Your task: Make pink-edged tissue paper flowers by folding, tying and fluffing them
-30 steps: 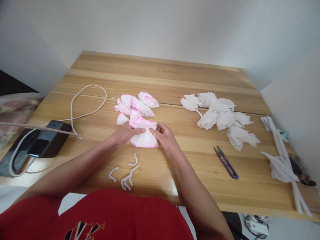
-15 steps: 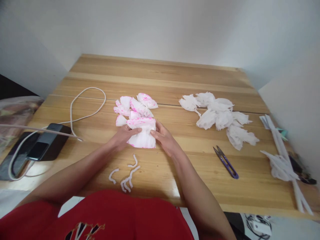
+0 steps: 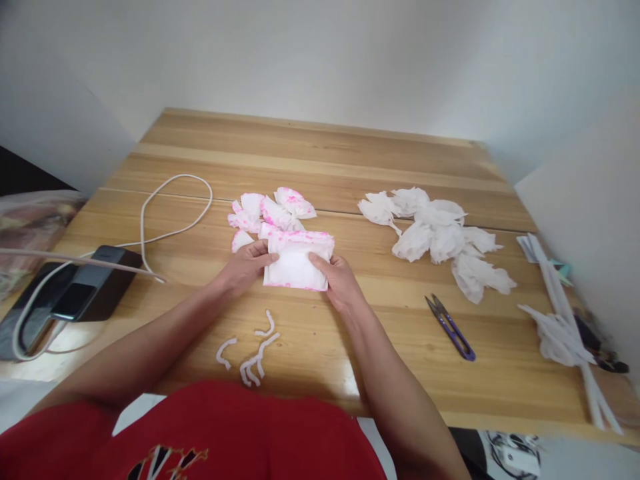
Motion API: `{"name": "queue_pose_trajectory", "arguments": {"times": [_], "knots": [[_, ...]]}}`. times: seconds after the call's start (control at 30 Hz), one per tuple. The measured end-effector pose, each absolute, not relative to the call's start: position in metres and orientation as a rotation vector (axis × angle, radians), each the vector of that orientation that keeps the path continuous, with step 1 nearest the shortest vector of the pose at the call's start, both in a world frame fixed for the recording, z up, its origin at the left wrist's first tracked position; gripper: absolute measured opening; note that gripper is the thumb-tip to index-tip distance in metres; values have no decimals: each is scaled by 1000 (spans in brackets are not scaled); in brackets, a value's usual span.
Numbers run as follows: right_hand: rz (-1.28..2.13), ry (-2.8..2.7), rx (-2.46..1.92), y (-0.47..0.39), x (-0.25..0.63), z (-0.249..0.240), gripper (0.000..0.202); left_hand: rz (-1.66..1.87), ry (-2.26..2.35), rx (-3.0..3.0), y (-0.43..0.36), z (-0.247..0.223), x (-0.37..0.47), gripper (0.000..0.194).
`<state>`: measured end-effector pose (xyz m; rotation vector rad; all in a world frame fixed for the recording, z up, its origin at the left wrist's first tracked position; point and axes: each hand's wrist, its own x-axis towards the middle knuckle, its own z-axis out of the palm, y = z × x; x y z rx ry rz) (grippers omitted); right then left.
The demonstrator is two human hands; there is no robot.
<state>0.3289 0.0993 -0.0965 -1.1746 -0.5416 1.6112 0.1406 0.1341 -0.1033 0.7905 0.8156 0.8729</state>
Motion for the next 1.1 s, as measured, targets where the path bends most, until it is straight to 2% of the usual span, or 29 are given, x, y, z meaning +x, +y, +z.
{"name": "queue_pose_trajectory", "arguments": {"times": [0.17,0.43,0.8,1.03,1.1], "knots": [[1563,-509,-1197,101,331,-101,37,944,816,814,138,-105,139,37],[1442,-745,-1200,96,326,-107,38,968,771,1024,133,-98,146,56],[1328,-658,-1130,98,326,-108,26,1072,863,768,134,-109,143,40],[1456,-546,-1029,100,328,-105,25,1112,841,799,132,-105,144,41],[1552,-562,-956,100,328,-103,30,1106,845,824,131,-105,144,40]]}}
